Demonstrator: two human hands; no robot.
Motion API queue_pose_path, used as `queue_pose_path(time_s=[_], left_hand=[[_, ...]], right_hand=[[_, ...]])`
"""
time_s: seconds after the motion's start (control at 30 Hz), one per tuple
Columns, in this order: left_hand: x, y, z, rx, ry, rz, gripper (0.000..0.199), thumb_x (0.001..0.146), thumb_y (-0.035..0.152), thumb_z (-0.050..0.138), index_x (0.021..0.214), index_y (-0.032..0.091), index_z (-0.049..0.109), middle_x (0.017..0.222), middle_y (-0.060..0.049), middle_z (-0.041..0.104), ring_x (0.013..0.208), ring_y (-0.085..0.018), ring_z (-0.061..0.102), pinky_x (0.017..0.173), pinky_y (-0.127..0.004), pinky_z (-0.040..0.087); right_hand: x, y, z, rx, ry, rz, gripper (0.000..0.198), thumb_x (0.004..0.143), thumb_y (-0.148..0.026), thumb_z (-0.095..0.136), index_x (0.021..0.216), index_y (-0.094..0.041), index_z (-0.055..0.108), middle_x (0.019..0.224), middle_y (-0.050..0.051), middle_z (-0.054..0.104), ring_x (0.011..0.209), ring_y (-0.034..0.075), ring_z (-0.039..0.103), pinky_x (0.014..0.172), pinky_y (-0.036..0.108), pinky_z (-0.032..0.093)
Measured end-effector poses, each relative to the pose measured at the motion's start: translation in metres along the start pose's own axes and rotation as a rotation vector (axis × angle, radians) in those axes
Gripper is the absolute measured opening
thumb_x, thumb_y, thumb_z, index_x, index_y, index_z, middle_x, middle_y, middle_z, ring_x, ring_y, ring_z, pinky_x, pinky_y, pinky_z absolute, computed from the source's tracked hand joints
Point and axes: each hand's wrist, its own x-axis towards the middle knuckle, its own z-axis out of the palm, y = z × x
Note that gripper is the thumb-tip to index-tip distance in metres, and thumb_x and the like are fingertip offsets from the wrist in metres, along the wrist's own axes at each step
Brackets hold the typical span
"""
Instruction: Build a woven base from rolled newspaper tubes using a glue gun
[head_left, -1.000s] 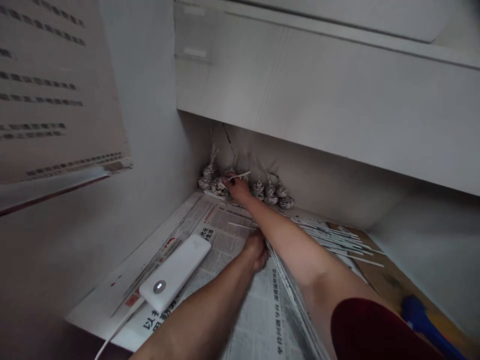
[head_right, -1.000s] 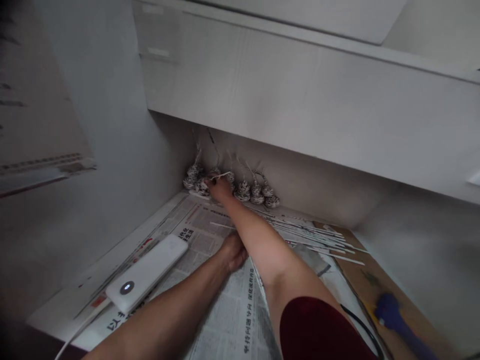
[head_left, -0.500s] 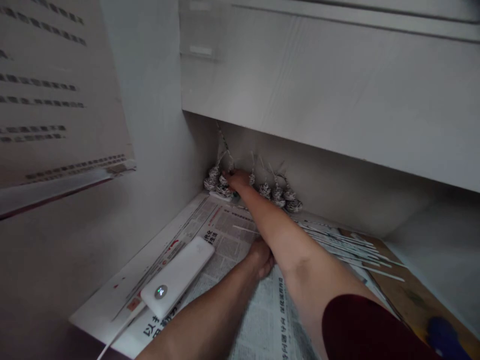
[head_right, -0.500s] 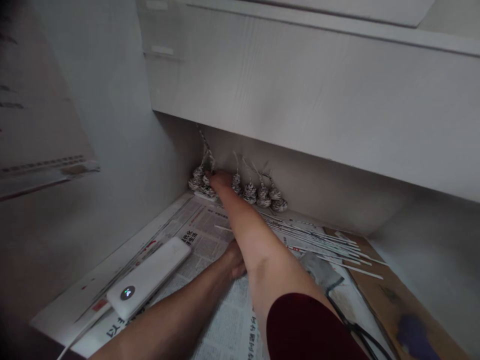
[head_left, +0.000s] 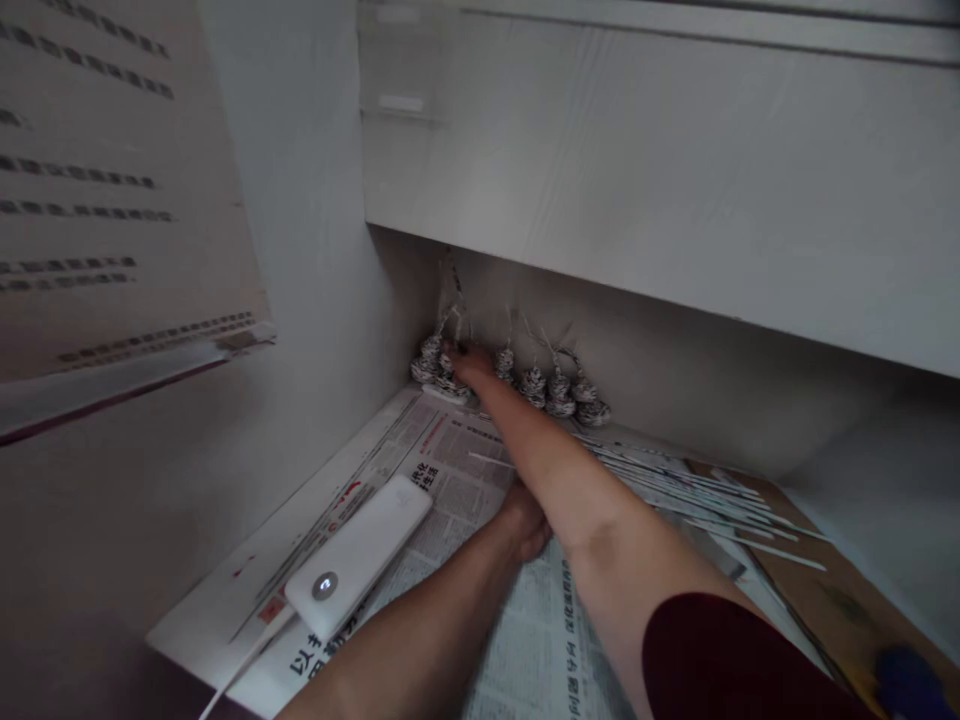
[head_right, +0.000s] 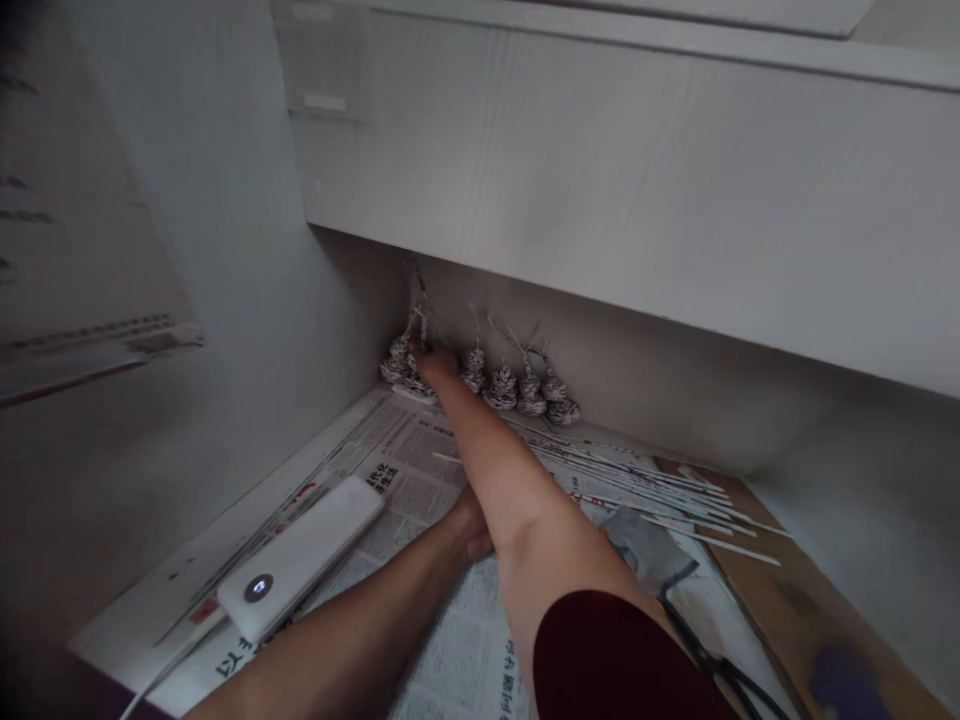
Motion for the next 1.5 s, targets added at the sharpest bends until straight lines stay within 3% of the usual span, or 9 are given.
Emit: queue_pose_path(time_s=[0.1, 0.2, 0.43, 0.73, 0.87, 0.97, 1.13, 1.3, 1.5], left_hand=[[0.006, -0.005, -0.004, 0.055, -0.012, 0.036, 0.016, 0.080, 0.012, 0.052, 0.086, 0.008, 0.067, 0.081, -0.014, 0.072, 0.080, -0.022, 0.068, 0.076, -0.033, 0.054], [0.010, -0.007, -0.006, 0.078, -0.011, 0.023, 0.017, 0.080, 0.014, 0.052, 0.086, 0.008, 0.067, 0.081, -0.014, 0.072, 0.078, -0.022, 0.069, 0.074, -0.033, 0.054], [0.003, -0.002, -0.005, -0.025, -0.078, 0.030, 0.017, 0.080, 0.022, 0.059, 0.088, 0.011, 0.069, 0.089, -0.014, 0.072, 0.086, -0.023, 0.068, 0.079, -0.031, 0.053], [0.011, -0.008, -0.010, 0.063, -0.066, 0.027, 0.019, 0.083, 0.016, 0.050, 0.088, 0.009, 0.067, 0.082, -0.013, 0.071, 0.082, -0.022, 0.068, 0.076, -0.031, 0.054], [0.018, -0.011, -0.015, 0.108, -0.107, 0.035, 0.017, 0.083, 0.013, 0.050, 0.090, 0.009, 0.065, 0.080, -0.013, 0.071, 0.079, -0.020, 0.069, 0.076, -0.032, 0.055], [0.022, -0.010, -0.020, 0.131, -0.151, 0.029, 0.015, 0.083, 0.014, 0.051, 0.094, 0.011, 0.061, 0.082, -0.012, 0.070, 0.077, -0.019, 0.069, 0.076, -0.034, 0.056], [0.016, -0.009, -0.019, 0.164, -0.171, -0.039, 0.016, 0.091, 0.024, 0.045, 0.086, 0.012, 0.053, 0.082, -0.014, 0.069, 0.070, -0.020, 0.069, 0.068, -0.038, 0.058], [-0.001, -0.019, -0.007, 0.225, -0.259, -0.063, 0.014, 0.092, 0.024, 0.044, 0.086, 0.013, 0.051, 0.085, -0.013, 0.070, 0.071, -0.021, 0.070, 0.065, -0.037, 0.058], [-0.021, -0.034, 0.001, 0.310, -0.352, -0.093, 0.017, 0.092, 0.026, 0.044, 0.084, 0.013, 0.052, 0.086, -0.014, 0.070, 0.071, -0.022, 0.070, 0.066, -0.038, 0.058]], right_hand=[[-0.006, 0.007, 0.002, 0.024, 0.014, -0.001, 0.064, 0.081, -0.061, 0.051, 0.126, -0.015, 0.054, 0.100, 0.012, 0.069, 0.085, 0.019, 0.067, 0.072, 0.025, 0.046], [-0.009, 0.014, 0.000, 0.037, 0.061, -0.047, 0.067, 0.075, -0.058, 0.060, 0.125, -0.014, 0.053, 0.116, 0.014, 0.063, 0.103, 0.021, 0.062, 0.080, 0.026, 0.046], [-0.011, 0.011, 0.008, 0.035, 0.222, -0.009, 0.045, 0.085, -0.048, 0.051, 0.115, -0.015, 0.058, 0.115, 0.015, 0.063, 0.110, 0.022, 0.058, 0.089, 0.030, 0.042], [-0.026, 0.010, 0.003, 0.124, 0.140, 0.075, 0.051, 0.075, -0.039, 0.066, 0.118, -0.014, 0.056, 0.114, 0.015, 0.064, 0.104, 0.022, 0.062, 0.084, 0.029, 0.046], [-0.035, 0.009, -0.014, 0.148, 0.128, 0.077, 0.042, 0.081, -0.033, 0.061, 0.117, -0.013, 0.058, 0.105, 0.015, 0.067, 0.096, 0.021, 0.065, 0.079, 0.029, 0.048], [-0.054, 0.017, -0.034, 0.174, 0.106, 0.051, 0.030, 0.086, -0.031, 0.053, 0.110, -0.017, 0.063, 0.093, 0.008, 0.070, 0.081, 0.017, 0.067, 0.072, 0.025, 0.048], [-0.111, 0.068, -0.090, 0.200, 0.036, -0.138, 0.041, 0.089, -0.047, 0.046, 0.085, -0.016, 0.072, 0.081, 0.005, 0.071, 0.078, 0.016, 0.065, 0.075, 0.026, 0.048], [-0.168, 0.116, -0.144, 0.375, -0.082, 0.042, 0.046, 0.089, -0.054, 0.043, 0.099, -0.018, 0.070, 0.103, 0.009, 0.070, 0.090, 0.018, 0.064, 0.076, 0.033, 0.050], [-0.203, 0.116, -0.160, 0.396, -0.156, 0.074, 0.050, 0.090, -0.056, 0.038, 0.109, -0.019, 0.067, 0.113, 0.008, 0.066, 0.092, 0.017, 0.063, 0.072, 0.028, 0.050]])
